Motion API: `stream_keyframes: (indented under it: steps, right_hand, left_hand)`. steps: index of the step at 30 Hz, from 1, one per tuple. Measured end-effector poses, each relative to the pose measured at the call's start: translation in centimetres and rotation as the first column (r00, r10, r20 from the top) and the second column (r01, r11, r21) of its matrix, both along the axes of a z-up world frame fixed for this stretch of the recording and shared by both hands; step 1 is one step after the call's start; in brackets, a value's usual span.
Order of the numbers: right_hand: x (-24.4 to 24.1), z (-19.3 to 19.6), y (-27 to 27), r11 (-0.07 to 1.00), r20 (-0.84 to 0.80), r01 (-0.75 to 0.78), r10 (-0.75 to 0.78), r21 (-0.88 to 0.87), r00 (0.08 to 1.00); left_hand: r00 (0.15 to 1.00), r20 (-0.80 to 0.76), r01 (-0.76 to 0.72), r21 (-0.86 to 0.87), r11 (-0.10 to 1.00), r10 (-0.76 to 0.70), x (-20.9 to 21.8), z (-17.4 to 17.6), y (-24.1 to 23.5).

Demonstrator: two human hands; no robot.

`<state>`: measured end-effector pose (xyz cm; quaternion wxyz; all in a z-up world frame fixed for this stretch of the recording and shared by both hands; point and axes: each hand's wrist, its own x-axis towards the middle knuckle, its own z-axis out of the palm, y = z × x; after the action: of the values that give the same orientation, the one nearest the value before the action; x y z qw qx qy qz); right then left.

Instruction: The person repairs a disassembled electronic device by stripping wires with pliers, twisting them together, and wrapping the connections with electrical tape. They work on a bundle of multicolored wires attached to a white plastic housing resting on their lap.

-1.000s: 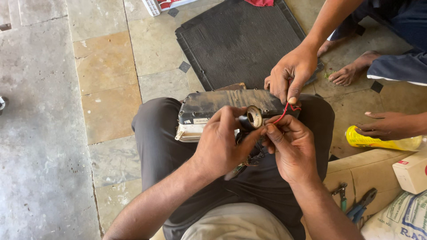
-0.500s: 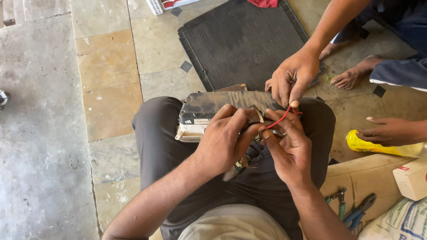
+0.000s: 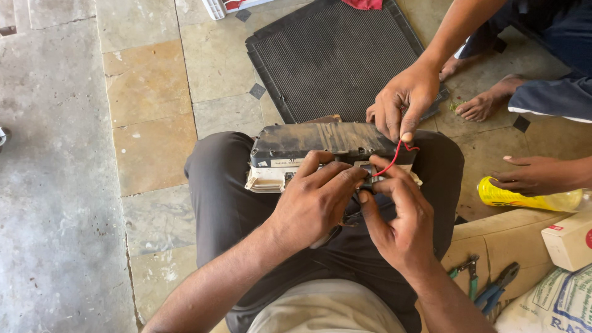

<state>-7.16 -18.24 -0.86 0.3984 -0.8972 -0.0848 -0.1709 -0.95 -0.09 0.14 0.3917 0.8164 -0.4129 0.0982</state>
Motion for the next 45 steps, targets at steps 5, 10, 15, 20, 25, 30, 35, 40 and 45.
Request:
stream_keyframes:
  steps: [5,10,15,20,25,30,35,40,45]
  right_hand:
    - [-0.3,-0.7,0.5,0.905,-0.117,-0.019,0.076,0.426,0.99]
    - [-0.7,-0.2,0.3,0.96,-0.123,-0.004,0.04,0.281,0.992]
    - [-1.2,-0.6,1.0,0.947,-0.162,0.102,-0.054,0.303,0.985]
    - [-1.2,-2.2,0.2,0.972,-0.098,0.067,-0.046,0.226,0.994]
    - [-6.1,-3.6,-2.1,0.876,-0.169,0.033,0.055,0.481,0.984]
    - [-8.6,-3.9,-6.6,0.649,0.113,-0.154,0.105,0.745,0.988]
    - [-8.7,-4.4,-6.2,0.799,-0.083,-0.023,0.092,0.601,0.992]
    - [-6.8,-4.1,-4.9,0.864,-0.094,-0.094,0.161,0.494,0.982]
    - [-5.1,-4.5,-5.2,0.851,-0.086,-0.101,0.168,0.515,0.982]
  left_hand:
    - [0.994,-0.108,0.001,-0.081,0.997,-0.01,0.8,-0.7,-0.3]
    - [0.998,0.059,-0.011,0.054,0.998,0.008,0.2,-0.9,-0.8]
    - [0.993,0.033,-0.111,0.019,0.994,0.11,-1.3,-1.2,-1.3]
    - [0.987,-0.002,-0.161,-0.015,0.987,0.161,-2.0,-1.7,-1.5]
    - [0.975,-0.008,-0.222,-0.066,0.973,0.222,-0.8,-1.4,-2.0]
    - [0.993,-0.054,-0.109,-0.027,0.994,0.107,-0.3,-0.4,-1.2]
    - [0.99,-0.141,0.005,-0.11,0.994,-0.021,0.2,0.0,-0.4]
    - [0.981,-0.193,-0.054,-0.087,0.995,0.037,0.5,0.3,-0.9]
    - [0.968,-0.206,-0.159,-0.064,0.985,0.143,0.4,-0.1,-1.8]
